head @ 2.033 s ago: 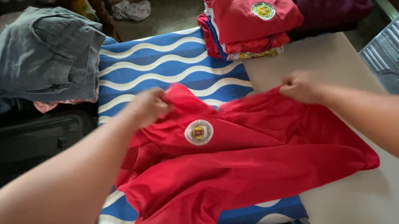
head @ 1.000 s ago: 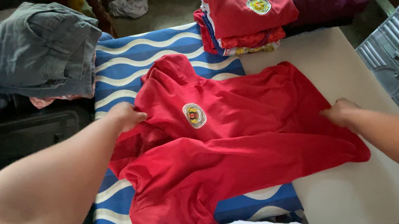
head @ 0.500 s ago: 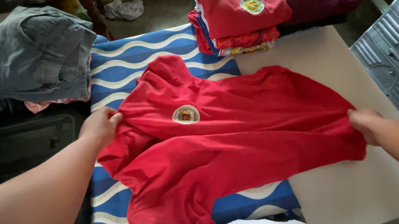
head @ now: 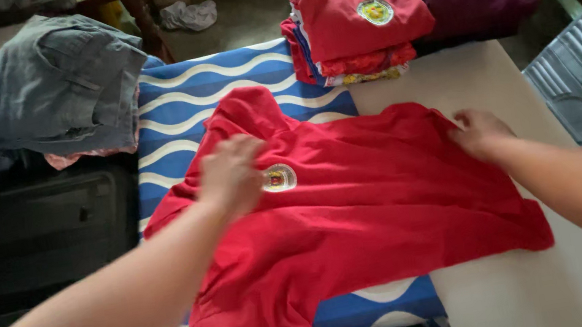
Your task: The person folds a red polo shirt on a table. They turn the shirt inside out, smooth it flat, fold the sleeves inward, fold the bottom up, and then fold the shirt in half.
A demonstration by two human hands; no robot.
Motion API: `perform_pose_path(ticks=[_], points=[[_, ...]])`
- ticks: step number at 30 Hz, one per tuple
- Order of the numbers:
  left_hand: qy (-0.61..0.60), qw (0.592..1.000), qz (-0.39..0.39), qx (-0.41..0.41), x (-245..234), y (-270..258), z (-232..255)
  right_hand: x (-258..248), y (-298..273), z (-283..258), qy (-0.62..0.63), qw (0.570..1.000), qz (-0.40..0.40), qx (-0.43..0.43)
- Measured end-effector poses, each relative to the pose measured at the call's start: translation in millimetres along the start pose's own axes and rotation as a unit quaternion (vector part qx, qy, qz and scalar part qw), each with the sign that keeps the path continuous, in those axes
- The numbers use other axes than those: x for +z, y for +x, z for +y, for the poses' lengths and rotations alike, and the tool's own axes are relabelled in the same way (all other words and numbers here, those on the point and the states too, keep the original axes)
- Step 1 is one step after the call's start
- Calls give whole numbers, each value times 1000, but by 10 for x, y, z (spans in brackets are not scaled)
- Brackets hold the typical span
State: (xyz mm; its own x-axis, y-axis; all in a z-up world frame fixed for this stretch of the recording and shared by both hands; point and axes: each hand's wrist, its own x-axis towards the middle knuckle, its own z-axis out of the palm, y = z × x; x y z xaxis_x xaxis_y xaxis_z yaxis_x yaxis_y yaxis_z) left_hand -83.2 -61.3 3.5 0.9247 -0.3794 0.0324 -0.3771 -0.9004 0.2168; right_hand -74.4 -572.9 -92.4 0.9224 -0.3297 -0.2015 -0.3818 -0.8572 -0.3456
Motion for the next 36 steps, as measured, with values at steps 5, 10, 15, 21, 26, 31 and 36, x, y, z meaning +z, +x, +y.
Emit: perform_pose_path(ticks=[5,10,15,21,26,31,36], points=[[-78,991,-65,85,299,38,461,187,663,-220,-48,998,-16,-46],[-73,986,-102,107,484,-89,493,313,922,-188,-261,954,-76,-130],[-73,985,-109,109,572,-138,410,58,625,-509,75,973,-168,143],[-87,981,-126,116,612,-90,326,-553,398,-717,353,852,-259,287],[-81,981,-122,130,643,-100,296,-733,392,-469,388,837,-203,328],[-81,980,-125,131,644,-100,296,-752,411,-341,414,840,-151,316],[-82,980,-134,125,619,-106,303,-772,333,-256,434,836,-116,314]])
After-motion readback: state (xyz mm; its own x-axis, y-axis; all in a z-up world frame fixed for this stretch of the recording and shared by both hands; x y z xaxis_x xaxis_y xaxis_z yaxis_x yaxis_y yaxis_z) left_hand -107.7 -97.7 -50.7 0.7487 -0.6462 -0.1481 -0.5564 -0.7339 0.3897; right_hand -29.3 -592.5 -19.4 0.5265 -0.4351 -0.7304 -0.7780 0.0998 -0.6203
